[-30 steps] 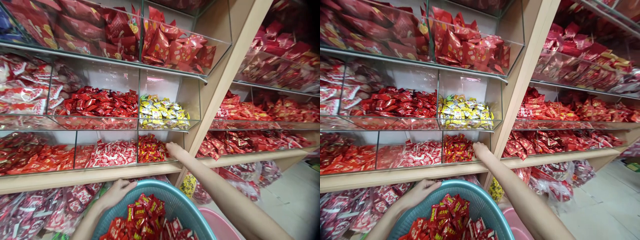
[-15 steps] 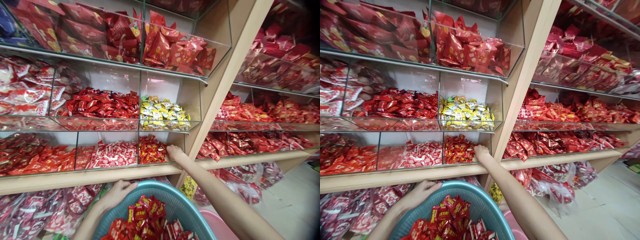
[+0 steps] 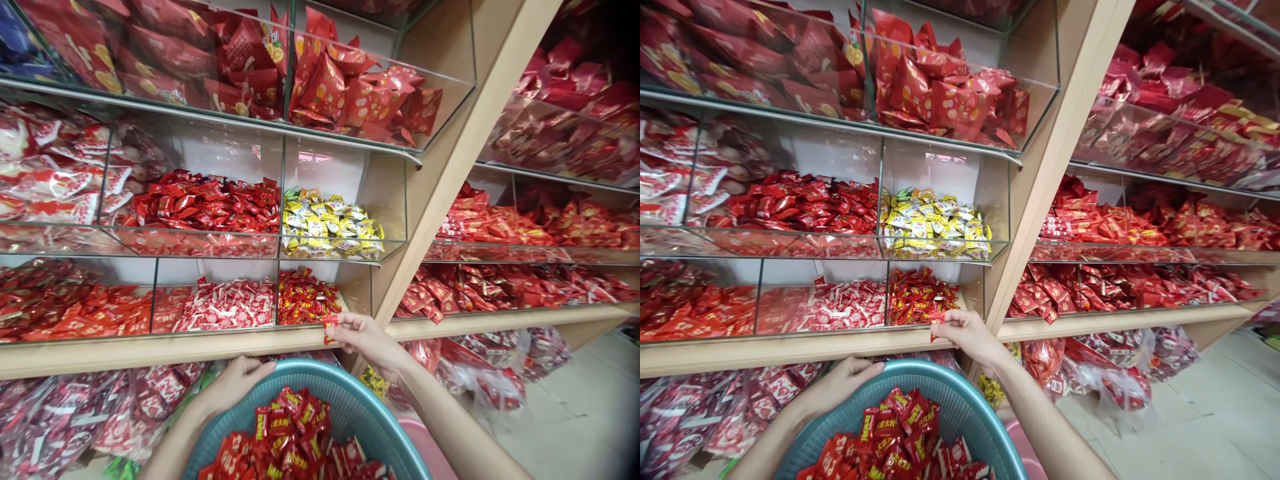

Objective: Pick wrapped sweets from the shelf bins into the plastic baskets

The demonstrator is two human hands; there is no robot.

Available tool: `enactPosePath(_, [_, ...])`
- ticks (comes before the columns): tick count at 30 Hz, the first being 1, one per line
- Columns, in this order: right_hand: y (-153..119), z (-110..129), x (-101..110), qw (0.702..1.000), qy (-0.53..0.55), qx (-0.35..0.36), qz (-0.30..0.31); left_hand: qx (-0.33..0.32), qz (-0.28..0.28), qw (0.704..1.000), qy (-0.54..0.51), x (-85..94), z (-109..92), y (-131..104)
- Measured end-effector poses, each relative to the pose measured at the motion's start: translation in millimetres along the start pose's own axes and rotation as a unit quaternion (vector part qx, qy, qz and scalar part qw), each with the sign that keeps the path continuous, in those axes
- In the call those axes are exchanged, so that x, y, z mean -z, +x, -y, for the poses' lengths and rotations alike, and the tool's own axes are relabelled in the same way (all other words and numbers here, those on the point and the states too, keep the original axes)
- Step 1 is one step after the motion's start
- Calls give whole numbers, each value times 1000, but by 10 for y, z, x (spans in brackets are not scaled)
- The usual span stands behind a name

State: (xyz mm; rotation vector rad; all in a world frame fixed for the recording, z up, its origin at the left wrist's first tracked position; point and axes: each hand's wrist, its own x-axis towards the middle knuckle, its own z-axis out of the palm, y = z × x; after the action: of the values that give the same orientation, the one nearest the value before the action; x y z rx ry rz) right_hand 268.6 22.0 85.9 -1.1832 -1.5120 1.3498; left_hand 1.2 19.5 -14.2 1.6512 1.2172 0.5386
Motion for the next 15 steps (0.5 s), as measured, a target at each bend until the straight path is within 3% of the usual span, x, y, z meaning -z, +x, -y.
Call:
enactPosePath(2, [-72, -87, -78, 993, 106, -40, 7, 1, -1, 1000, 0, 0, 4, 2])
enactPosePath(5, [-142, -171, -161, 982, 177, -65, 10, 4, -2, 1000, -6, -2, 22, 13])
enactPosePath(15, [-278, -212, -241, 976, 214, -43, 6, 19, -16, 1000, -13, -24, 48, 19])
